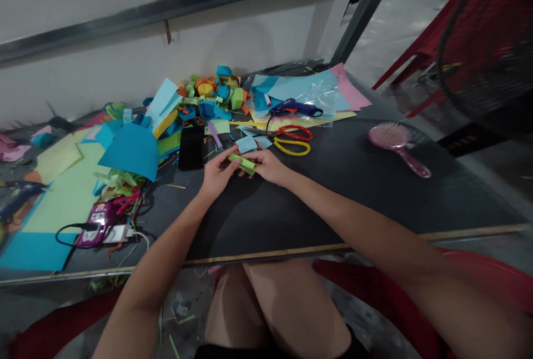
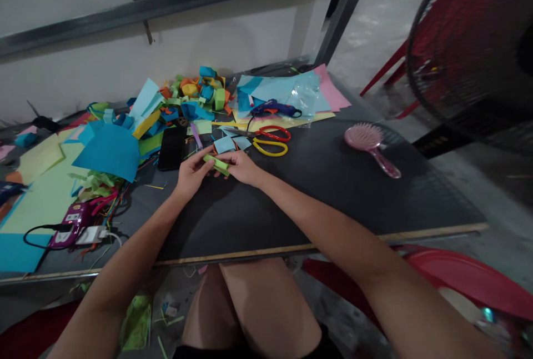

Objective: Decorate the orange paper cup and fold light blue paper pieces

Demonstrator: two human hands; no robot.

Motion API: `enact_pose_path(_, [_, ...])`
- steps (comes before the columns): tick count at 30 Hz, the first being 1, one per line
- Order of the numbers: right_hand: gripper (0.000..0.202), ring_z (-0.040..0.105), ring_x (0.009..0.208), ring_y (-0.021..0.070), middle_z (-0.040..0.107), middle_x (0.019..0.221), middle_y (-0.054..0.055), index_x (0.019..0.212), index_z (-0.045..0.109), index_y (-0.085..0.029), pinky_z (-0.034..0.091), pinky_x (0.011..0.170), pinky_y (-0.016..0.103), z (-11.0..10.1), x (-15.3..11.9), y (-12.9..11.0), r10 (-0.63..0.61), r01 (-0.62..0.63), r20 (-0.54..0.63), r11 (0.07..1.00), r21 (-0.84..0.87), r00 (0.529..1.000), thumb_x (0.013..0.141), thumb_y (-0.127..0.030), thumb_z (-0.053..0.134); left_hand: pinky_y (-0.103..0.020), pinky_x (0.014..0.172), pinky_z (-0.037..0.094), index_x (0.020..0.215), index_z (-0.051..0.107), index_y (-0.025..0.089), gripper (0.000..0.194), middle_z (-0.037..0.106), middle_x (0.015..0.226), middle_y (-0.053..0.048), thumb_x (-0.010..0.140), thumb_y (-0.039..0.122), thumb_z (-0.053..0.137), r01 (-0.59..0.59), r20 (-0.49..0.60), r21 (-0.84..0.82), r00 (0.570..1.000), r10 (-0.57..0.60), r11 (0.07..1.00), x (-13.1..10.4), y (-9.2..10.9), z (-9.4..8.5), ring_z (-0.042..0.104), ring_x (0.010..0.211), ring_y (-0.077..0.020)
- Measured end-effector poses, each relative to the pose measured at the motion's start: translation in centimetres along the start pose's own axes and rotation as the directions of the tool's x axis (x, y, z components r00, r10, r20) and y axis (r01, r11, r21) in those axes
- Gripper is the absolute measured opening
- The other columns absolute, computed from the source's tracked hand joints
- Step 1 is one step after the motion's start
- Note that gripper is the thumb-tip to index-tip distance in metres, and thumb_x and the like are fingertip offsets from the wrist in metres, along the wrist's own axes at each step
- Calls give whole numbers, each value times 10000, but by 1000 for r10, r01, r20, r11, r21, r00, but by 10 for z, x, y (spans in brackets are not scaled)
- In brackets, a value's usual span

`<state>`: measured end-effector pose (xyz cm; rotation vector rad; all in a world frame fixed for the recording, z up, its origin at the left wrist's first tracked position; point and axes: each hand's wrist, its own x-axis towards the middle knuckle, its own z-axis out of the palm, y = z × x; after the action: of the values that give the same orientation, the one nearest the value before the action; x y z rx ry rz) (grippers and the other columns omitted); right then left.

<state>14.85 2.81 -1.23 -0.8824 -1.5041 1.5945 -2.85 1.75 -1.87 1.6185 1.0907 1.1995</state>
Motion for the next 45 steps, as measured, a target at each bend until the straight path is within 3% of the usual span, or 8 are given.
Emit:
enact_pose_path(7, [439,708,747,162,759,871,75,976,732,-158,555,562,213,2,-1,-2,92,-93,45,995,27,995,661,-453,811,-224,646,540,1117,651,172,391,705,796,-26,802,399,701,-8,-105,-155,994,-8,988,10,-10,-4,643,681,-112])
enact_pose_path(13, [380,681,609,136,748,755,87,841,724,-124,540,523,214,3,-3,-4,117,-116,-64,993,29,991,694,-470,784,-231,640,538,1248,631,200,525,715,846,-23,758,346,752,-120,-75,5,990,120,993,9,-11,-7,631,679,-110])
enact_pose_path(19, [397,686,620,137,751,745,74,834,731,-141,527,520,207,5,-3,-2,118,-117,-43,993,29,992,669,-497,795,-217,570,558,1101,735,211,284,745,1070,-60,866,322,620,-182,-172,188,961,215,965,6,-7,-12,666,681,-108])
enact_pose_path(24, [471,677,603,127,754,754,87,802,732,-132,518,504,190,5,-1,0,130,-128,-23,989,72,991,616,-558,813,-270,744,600,1085,745,219,290,767,1018,-56,890,188,533,-389,-39,415,896,443,822,6,-4,-16,734,818,-152])
enact_pose_path(31, [681,707,615,174,757,807,142,911,728,-104,522,461,213,4,-3,-4,95,-94,2,978,186,995,687,-742,645,-261,840,585,1143,721,219,349,752,1081,-64,909,157,469,-443,66,599,857,511,667,4,-5,-21,726,981,-168])
enact_pose_path(35, [576,706,647,148,764,885,111,945,730,-125,509,475,179,6,-4,-6,74,-80,76,993,85,994,615,-592,800,-246,848,579,1145,720,205,368,740,1116,-82,915,148,439,-450,63,631,841,537,632,3,-4,-23,719,1002,-168])
enact_pose_path(39, [438,682,623,123,752,777,87,776,726,-117,504,499,175,7,-3,-5,105,-105,86,994,-7,991,631,-522,808,-224,824,574,1143,715,190,365,756,1058,-83,936,172,415,-458,81,639,840,537,619,2,-3,-21,730,947,-152])
enact_pose_path(45, [353,652,597,114,708,654,39,725,707,-119,516,527,199,4,-2,-2,106,-100,82,993,-65,991,576,-404,852,-238,779,575,1206,666,186,342,758,1052,-84,924,228,478,-386,72,620,895,440,683,1,-5,-18,735,829,-149])
